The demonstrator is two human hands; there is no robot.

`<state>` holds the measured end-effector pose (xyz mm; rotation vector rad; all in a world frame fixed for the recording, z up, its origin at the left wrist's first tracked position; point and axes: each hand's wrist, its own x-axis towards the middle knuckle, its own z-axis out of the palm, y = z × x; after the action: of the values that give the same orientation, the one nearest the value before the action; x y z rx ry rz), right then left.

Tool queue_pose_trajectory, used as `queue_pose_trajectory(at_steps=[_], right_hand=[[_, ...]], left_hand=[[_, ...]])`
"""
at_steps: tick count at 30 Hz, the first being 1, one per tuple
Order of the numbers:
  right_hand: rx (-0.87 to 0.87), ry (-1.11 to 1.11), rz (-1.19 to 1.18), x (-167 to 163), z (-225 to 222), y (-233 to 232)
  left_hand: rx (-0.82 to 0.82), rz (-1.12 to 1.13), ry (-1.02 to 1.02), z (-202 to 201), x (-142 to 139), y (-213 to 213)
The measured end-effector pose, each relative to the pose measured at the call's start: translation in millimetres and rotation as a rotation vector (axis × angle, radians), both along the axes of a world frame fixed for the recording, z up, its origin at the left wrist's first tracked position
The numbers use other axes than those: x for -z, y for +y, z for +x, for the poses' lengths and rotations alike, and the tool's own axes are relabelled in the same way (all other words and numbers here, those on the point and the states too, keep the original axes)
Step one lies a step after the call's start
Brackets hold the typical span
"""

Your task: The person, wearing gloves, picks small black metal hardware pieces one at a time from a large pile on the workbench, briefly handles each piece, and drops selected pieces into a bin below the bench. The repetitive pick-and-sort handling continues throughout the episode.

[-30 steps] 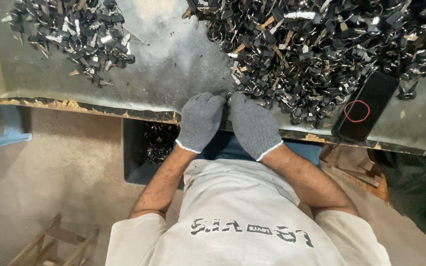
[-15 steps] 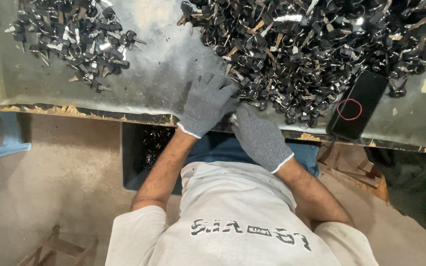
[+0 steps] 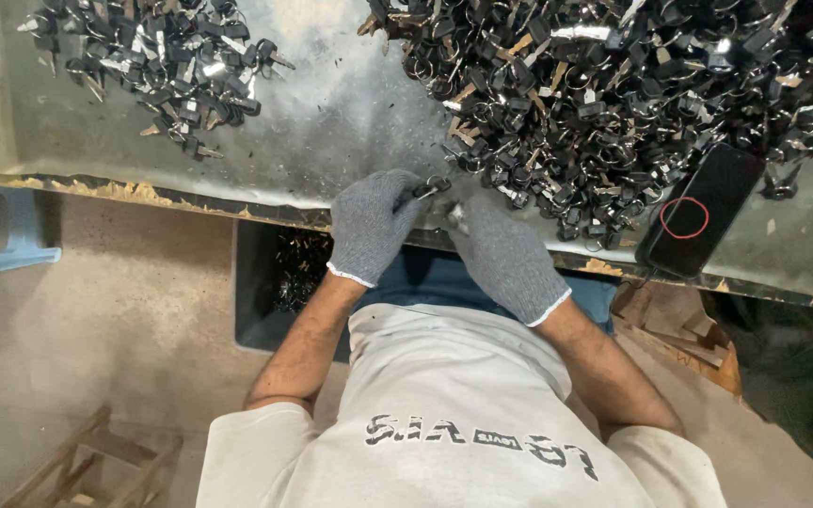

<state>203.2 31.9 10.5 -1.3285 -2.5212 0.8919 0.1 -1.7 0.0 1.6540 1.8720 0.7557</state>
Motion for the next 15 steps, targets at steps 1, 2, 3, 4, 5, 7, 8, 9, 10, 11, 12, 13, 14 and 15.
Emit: queue_pose_trajectory(at_steps=[1,2,3,4,5,7,8,9,10,11,12,13,14,15], right_hand=[[-0.009,0.006,-0.001,0.1,-0.9,1.1],[-0.017,0.013,0.003,1.5,-3.5,3.9],[-0.024,0.019,0.006,3.2,-6.7,6.7],[-0.033,0.005,0.027,5.0,-10.4,8.4],[-0.044,-0.007,0.048,6.8,-14.9,9.7],[-0.043,-0.068,0.129,9.2,-23.9,10.2],[-0.030,-0.120,0.185,9.4,-27.2,10.5],[-0.019,-0.171,0.242,8.6,-28.8,11.5],[0.013,-0.120,0.112,7.3,-29.2,12.1],[0.046,-0.069,-0.014,5.4,-28.3,12.7],[0.074,-0.019,-0.138,3.4,-26.2,14.2],[0.097,-0.061,-0.175,1.2,-23.8,14.6],[0.123,-0.102,-0.214,-1.0,-20.7,14.8],[0.152,-0.141,-0.251,-2.6,-18.5,14.2]], left_hand=[[0.034,0.052,0.045,0.6,1.9,-0.7],[0.069,0.109,0.090,0.7,4.3,-1.2],[0.106,0.165,0.134,1.0,6.9,-1.5],[0.122,0.176,0.145,1.2,9.5,-2.1],[0.136,0.187,0.157,1.0,11.7,-2.8],[0.154,0.203,0.185,0.3,14.8,-3.6],[0.157,0.204,0.198,0.5,15.5,-4.0],[0.159,0.205,0.211,0.9,15.7,-4.6],[0.149,0.193,0.194,1.2,15.6,-4.9],[0.140,0.185,0.177,1.9,15.3,-5.1],[0.126,0.180,0.160,2.6,15.0,-4.9],[0.110,0.170,0.134,3.1,14.6,-4.8],[0.097,0.159,0.109,3.7,14.4,-4.5],[0.087,0.150,0.085,3.5,14.2,-3.9]])
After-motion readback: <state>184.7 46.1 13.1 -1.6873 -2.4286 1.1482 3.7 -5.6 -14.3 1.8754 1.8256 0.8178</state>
